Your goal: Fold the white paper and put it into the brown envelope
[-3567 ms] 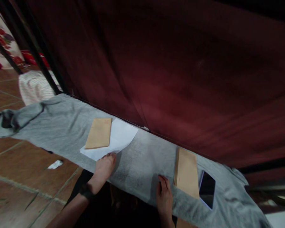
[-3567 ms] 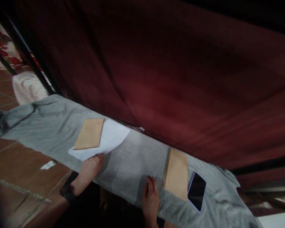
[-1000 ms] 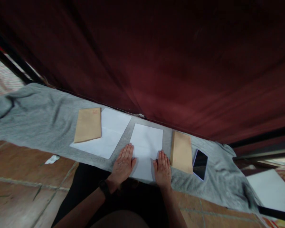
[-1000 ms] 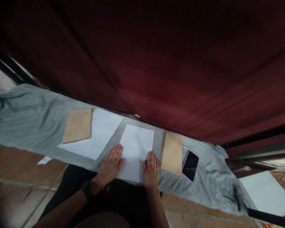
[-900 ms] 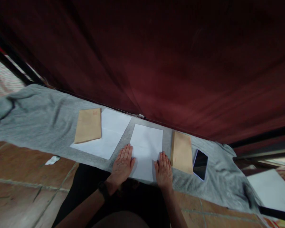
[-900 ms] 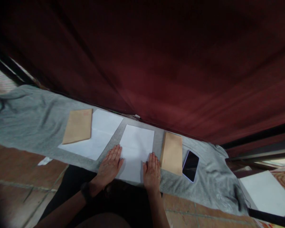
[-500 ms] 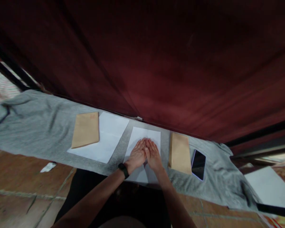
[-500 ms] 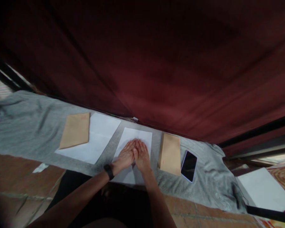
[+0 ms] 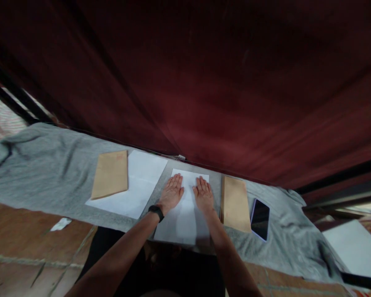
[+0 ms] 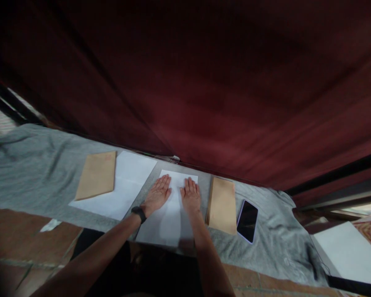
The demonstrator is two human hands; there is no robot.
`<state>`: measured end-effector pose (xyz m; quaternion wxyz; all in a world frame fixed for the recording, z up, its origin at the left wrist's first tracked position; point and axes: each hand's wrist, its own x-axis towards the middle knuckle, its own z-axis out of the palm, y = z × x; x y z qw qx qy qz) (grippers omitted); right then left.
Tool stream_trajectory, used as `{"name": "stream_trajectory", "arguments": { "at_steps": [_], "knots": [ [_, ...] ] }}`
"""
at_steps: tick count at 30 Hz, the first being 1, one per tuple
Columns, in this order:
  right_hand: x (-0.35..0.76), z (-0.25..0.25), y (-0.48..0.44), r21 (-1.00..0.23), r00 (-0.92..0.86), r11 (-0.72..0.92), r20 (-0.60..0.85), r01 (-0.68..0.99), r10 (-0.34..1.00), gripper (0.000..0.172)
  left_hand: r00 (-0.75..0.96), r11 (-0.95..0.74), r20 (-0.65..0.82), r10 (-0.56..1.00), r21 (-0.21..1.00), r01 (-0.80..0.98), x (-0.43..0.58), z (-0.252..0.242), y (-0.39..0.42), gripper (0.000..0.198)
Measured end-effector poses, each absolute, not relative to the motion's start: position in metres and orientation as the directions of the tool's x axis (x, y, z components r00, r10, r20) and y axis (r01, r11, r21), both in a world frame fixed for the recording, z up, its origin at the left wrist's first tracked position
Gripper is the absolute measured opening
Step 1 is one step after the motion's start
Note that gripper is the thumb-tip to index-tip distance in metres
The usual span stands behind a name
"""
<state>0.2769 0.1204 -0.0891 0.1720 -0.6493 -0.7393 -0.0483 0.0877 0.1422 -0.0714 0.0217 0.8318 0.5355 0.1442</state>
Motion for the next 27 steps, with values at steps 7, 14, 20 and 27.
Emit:
{"name": "stream_trajectory", "arguments": {
  "at_steps": [7,14,20,27],
  "knots": [
    [0.295,-0.098,0.118,-0.154,0.051,0.014,0.406,0.988,0.912,0.060,0.282,-0.322,0.225,0.933,0.167,0.932,0.078,-0.076,0.142,0.058],
    [0.290,-0.090,0.117,-0.275,0.196,-0.102,0.343,0.956,0.918,0.061,0.267,-0.325,0.277,0.923,0.189,0.927,0.090,-0.070,0.145,0.057],
    [0.265,-0.079,0.136,-0.272,-0.146,0.227,0.288,0.935,0.946,0.053,0.517,-0.568,0.276,0.811,0.157,0.808,0.125,-0.068,0.153,0.055],
    [0.267,-0.083,0.145,-0.144,-0.121,0.158,0.236,0.977,0.964,0.049,0.503,-0.534,0.195,0.842,0.165,0.829,0.120,-0.075,0.163,0.058]
  ]
}}
